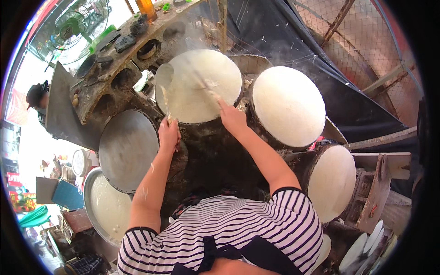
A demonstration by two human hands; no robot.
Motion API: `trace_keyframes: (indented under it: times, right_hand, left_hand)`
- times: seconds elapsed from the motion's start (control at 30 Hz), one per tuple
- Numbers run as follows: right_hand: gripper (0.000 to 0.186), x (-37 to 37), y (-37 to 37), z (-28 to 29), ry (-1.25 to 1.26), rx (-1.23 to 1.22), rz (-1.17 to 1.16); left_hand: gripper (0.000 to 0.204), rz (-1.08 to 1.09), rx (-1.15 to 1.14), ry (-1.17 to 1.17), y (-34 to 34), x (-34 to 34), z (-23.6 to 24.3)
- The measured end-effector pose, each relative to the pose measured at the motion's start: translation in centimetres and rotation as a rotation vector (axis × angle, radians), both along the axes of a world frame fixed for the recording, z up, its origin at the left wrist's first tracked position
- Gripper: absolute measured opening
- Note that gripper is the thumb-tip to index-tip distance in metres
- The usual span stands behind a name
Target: The person ladles batter onto multiple hot cylindrical molds, spreads it evenly with a wooden tool, and removes the cooked crepes to stack them. The process repeats continuously across several molds.
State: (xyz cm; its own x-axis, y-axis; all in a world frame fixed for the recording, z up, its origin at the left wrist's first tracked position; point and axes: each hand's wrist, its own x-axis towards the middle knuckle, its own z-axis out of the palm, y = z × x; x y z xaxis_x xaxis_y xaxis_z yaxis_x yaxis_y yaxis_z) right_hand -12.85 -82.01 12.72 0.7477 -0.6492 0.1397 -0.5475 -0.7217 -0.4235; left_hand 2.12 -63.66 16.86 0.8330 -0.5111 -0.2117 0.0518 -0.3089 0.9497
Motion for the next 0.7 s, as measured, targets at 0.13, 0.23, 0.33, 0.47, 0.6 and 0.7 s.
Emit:
trace_keyframes:
  times: [0.13, 0.23, 0.33, 0.47, 0.6, 0.7]
  right_hand:
    - [0.049, -4.1, 6.1, -1.5, -0.313, 0.374, -0.299]
    - [0.048, -2.8, 12.3, -2.4, -0.462, 0.739, -0.433]
    - [0.046, 1.0, 16.3, -5.8, -0.658, 0.87, -0.434]
    - [0.045, 5.8, 17.9, -3.7, -0.688, 1.313, -0.348]
    - [0.039, 7.1, 16.3, -5.2, -0.663, 0.835, -0.226]
    - [0.042, 3.2, 13.6, -3.2, -0.634, 0.691, -0.203]
  left_hand:
    - [0.03, -0.059, -0.001, -0.485, -1.9, 4.1, -5.8]
    - [0.032, -0.141, 0.21, -0.605, -1.8, 5.6, -7.9]
    - [0.032, -0.303, 0.344, -0.647, -1.2, 3.3, -3.6]
    - [0.027, -0.255, 0.261, -0.35, 0.7, 3.2, -4.7]
    - [0.02, -0.042, -0.405, 0.967, 1.4, 1.3, 1.9]
    - [0.017, -0.134, -1.137, 1.801, 3.4, 2.4, 6.3]
